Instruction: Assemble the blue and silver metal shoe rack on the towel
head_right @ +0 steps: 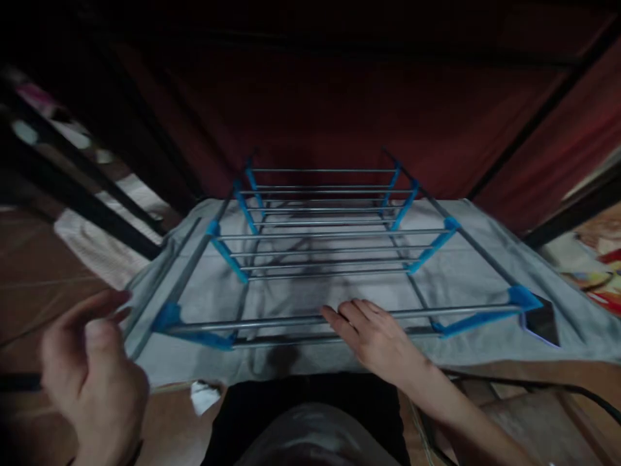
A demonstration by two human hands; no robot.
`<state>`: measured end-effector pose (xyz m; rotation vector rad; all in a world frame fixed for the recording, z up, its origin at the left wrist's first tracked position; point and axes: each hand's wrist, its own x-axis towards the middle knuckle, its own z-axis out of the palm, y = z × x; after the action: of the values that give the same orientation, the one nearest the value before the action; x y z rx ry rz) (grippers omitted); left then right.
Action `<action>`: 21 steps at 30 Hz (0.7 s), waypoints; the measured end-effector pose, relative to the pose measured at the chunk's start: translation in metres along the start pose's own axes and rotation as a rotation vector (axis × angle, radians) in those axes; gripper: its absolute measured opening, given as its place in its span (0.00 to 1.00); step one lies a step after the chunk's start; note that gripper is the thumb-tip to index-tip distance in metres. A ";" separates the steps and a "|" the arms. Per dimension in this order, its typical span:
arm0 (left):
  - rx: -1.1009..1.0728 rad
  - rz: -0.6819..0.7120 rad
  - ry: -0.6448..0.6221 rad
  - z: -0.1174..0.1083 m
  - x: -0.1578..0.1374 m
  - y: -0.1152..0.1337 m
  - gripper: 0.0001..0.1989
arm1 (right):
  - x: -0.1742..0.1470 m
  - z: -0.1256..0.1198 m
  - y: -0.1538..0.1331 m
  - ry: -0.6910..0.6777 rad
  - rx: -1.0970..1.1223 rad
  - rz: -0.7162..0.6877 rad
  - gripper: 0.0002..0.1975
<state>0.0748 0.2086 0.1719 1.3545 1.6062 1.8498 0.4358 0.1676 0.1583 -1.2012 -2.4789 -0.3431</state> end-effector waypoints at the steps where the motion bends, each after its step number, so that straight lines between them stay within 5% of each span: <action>1: -0.030 -0.060 -0.066 0.004 0.007 0.000 0.20 | 0.000 0.001 0.001 -0.005 0.010 -0.002 0.21; 4: -0.210 -0.310 -0.257 0.020 0.019 -0.004 0.26 | 0.000 0.002 0.003 -0.025 0.018 -0.002 0.22; 7: -0.322 -0.430 -0.289 0.032 0.019 -0.008 0.29 | -0.001 0.003 0.005 -0.032 0.008 -0.010 0.23; 21: -0.292 -0.450 -0.342 0.039 0.015 -0.003 0.28 | -0.007 0.005 0.008 -0.012 0.049 -0.011 0.28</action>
<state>0.0979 0.2433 0.1722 1.0120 1.2755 1.4258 0.4449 0.1690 0.1515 -1.1739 -2.4903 -0.2764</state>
